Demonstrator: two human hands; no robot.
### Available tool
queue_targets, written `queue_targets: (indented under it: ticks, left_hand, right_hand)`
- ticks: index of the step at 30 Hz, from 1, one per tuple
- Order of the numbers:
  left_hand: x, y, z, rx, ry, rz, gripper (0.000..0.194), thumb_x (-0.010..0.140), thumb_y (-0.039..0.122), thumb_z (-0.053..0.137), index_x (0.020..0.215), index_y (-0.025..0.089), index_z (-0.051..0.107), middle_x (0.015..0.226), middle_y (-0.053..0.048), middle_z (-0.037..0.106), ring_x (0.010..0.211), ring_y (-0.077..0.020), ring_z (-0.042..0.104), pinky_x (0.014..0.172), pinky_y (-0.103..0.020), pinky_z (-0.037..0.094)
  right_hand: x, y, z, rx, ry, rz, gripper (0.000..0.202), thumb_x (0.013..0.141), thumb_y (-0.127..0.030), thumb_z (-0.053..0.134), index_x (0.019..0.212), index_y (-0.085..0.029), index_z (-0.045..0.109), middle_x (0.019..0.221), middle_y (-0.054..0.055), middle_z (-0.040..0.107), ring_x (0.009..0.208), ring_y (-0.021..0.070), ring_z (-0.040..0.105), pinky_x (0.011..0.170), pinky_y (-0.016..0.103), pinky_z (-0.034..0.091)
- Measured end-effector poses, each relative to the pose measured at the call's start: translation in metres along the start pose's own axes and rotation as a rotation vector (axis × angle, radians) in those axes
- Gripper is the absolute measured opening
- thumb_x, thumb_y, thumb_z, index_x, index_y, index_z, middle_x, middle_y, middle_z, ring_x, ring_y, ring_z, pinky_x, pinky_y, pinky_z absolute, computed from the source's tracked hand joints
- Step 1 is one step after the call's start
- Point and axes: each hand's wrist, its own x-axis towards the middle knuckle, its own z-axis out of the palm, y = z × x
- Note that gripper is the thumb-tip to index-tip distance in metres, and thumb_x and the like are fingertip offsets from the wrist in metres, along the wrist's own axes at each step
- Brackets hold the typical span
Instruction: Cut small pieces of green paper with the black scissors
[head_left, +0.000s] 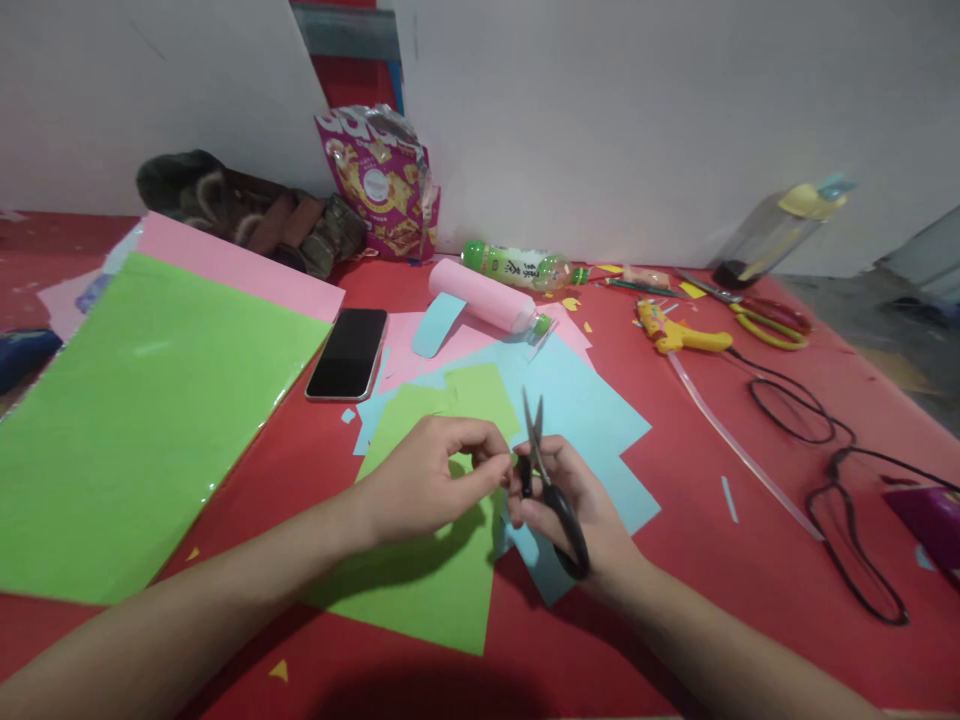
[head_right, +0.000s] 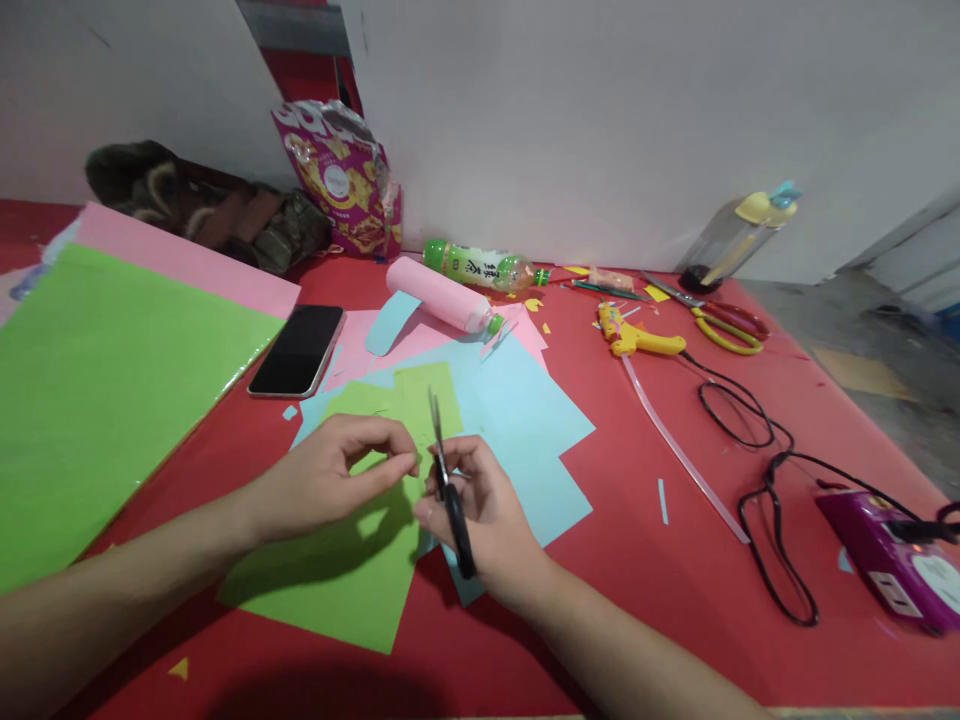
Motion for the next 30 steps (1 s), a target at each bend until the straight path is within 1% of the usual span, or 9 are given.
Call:
queue_targets:
  ticks: [2,5,11,14,17,21,30]
  left_hand:
    - [-0.0009,0.0007,-0.0057,-0.002,0.028,0.004,0.016,0.077,0.019,0.043,0.067,0.014,0.054,0.064,0.001,0.058,0.062,-0.0095,0.052,0.061,-0.019,0.041]
    - [-0.0018,0.0021,-0.0105,0.008,0.058,0.006,0.015,0.077,0.019,0.044,0.066,0.014,0.053,0.062,0.001,0.057,0.062,-0.0098,0.052,0.061,-0.020,0.041]
    - [-0.0023,0.0058,-0.0122,-0.025,0.056,0.025,0.015,0.076,0.017,0.045,0.065,0.014,0.054,0.062,0.002,0.058,0.060,-0.0085,0.052,0.059,-0.018,0.041]
    - [-0.0027,0.0064,-0.0124,-0.039,0.047,0.033,0.014,0.076,0.016,0.045,0.065,0.014,0.054,0.062,0.002,0.058,0.059,-0.0080,0.051,0.059,-0.017,0.041]
    - [-0.0026,0.0068,-0.0125,-0.029,0.046,0.031,0.014,0.076,0.016,0.045,0.065,0.014,0.054,0.062,0.002,0.058,0.060,-0.0081,0.051,0.058,-0.017,0.041]
    - [-0.0021,0.0072,-0.0119,-0.012,0.046,0.021,0.014,0.076,0.017,0.044,0.065,0.014,0.054,0.062,0.002,0.058,0.059,-0.0088,0.051,0.058,-0.018,0.040]
    - [-0.0032,0.0077,-0.0095,-0.019,0.073,0.030,0.015,0.076,0.016,0.045,0.063,0.014,0.052,0.060,0.003,0.056,0.058,-0.0079,0.050,0.057,-0.017,0.040]
  right_hand:
    - [-0.0017,0.0020,-0.0015,0.028,-0.115,0.037,0.035,0.065,-0.033,0.066,0.086,-0.023,0.041,0.071,-0.004,0.045,0.051,0.0058,0.042,0.048,0.021,0.033]
    - [-0.0029,0.0049,-0.0033,0.058,-0.189,0.072,0.035,0.066,-0.035,0.065,0.086,-0.024,0.038,0.070,-0.005,0.045,0.046,0.0044,0.038,0.042,0.019,0.029]
    - [-0.0031,0.0075,-0.0053,0.057,-0.192,0.086,0.032,0.066,-0.029,0.066,0.084,-0.023,0.040,0.068,-0.005,0.045,0.052,0.0065,0.038,0.047,0.021,0.030]
    - [-0.0038,0.0085,-0.0058,0.058,-0.215,0.092,0.032,0.067,-0.029,0.066,0.086,-0.023,0.041,0.068,-0.004,0.045,0.053,0.0065,0.037,0.047,0.020,0.029]
    - [-0.0037,0.0098,-0.0060,0.059,-0.209,0.084,0.033,0.066,-0.029,0.067,0.086,-0.023,0.041,0.068,-0.004,0.045,0.054,0.0072,0.037,0.048,0.020,0.029]
    - [-0.0033,0.0101,-0.0060,0.034,-0.191,0.089,0.032,0.066,-0.030,0.067,0.084,-0.023,0.041,0.067,-0.004,0.044,0.054,0.0078,0.037,0.048,0.021,0.030]
    - [-0.0035,0.0054,-0.0038,0.032,-0.198,0.090,0.031,0.067,-0.030,0.065,0.084,-0.022,0.041,0.065,-0.005,0.045,0.051,0.0064,0.037,0.046,0.021,0.029]
